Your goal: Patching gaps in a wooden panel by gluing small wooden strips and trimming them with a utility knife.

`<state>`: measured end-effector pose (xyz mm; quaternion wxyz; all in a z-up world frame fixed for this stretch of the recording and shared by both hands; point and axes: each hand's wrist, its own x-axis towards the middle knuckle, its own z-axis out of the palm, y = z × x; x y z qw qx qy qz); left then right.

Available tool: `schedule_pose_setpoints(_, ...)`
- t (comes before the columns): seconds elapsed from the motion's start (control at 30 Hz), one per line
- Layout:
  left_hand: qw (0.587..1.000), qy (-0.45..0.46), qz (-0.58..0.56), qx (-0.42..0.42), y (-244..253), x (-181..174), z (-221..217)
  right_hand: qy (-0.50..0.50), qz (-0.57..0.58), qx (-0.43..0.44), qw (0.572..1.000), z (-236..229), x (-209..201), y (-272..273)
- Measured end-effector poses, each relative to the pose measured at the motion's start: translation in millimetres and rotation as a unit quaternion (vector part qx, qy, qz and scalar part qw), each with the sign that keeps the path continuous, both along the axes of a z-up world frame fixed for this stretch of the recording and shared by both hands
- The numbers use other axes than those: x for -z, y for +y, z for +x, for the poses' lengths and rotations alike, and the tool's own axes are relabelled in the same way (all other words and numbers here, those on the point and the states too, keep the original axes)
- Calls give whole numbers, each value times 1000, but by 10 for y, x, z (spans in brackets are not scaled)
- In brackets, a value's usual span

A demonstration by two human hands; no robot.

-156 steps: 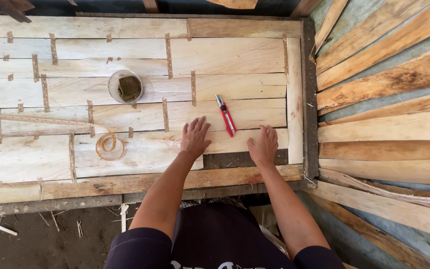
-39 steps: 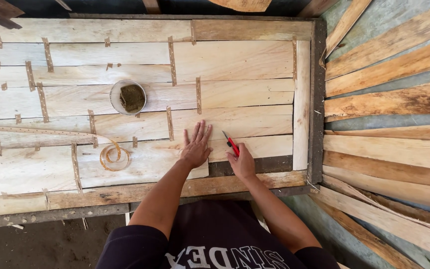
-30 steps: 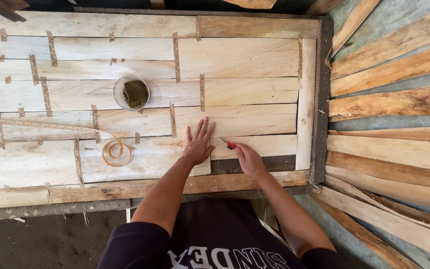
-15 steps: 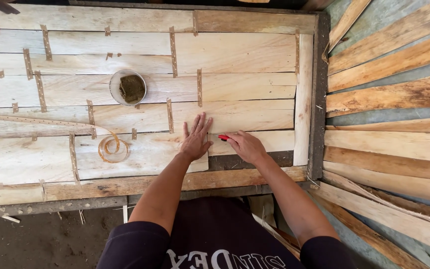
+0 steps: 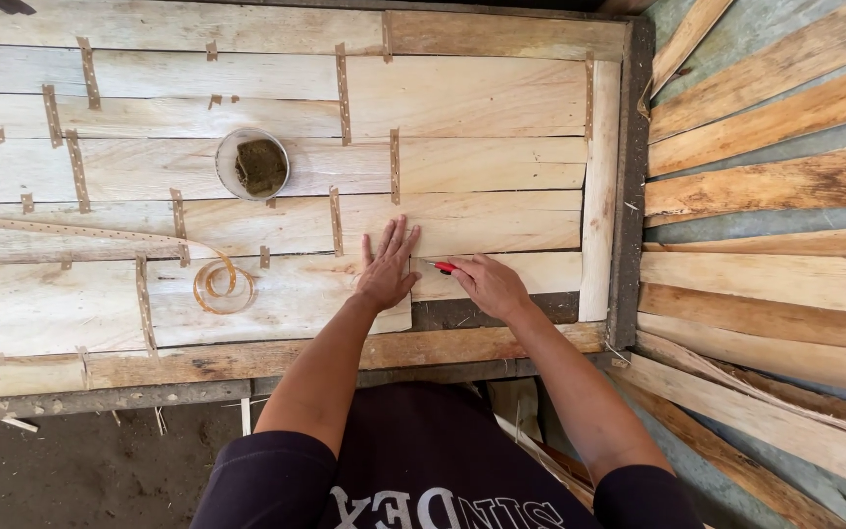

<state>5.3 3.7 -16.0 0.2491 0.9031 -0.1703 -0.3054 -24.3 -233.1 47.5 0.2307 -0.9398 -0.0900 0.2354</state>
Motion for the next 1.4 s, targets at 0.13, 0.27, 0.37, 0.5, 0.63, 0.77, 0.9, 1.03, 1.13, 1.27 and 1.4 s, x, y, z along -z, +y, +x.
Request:
schedule_pose_setpoints(0.13,1000,6,-16,-13,15,-94,-1,72,-54,9,996,136,-165,92)
schedule_pose_setpoints(0.27,1000,2,-11,-6,2,-94,1,75,-66,13,995,181,-176,102)
schedule_pose_setpoints(0.37,1000,3,-11,-11,3,-94,-3,68,-69,4,995,219,-199,153)
schedule_pose_setpoints(0.5,1000,0,-9,-7,6,-75,-9,67,-64,-2,996,241,-142,173)
schedule_pose_setpoints(0.63,1000,-2,-6,-8,3,-78,-9,-24,-28,-48,998,200,197,83)
schedule_pose_setpoints(0.77,1000,-3,-1,-3,0,-68,-4,33,-57,-36,997,255,5,172)
schedule_pose_setpoints(0.9,1000,-2,-4,-4,8,-89,-10,52,-77,-34,995,280,-84,208)
schedule_pose_setpoints(1.03,1000,5,0,-5,2,-98,-2,55,-80,-35,995,292,-36,213)
schedule_pose_setpoints(1.13,1000,1,-3,-3,5,-72,-7,70,-94,-39,992,318,-30,229)
schedule_pose_setpoints(1.27,1000,-7,-5,-12,-1,14,-13,76,-101,-27,992,359,-62,250)
schedule_pose_setpoints(1.4,999,-3,-29,-42,-2,6,-19,74,-91,-10,993,380,-169,279)
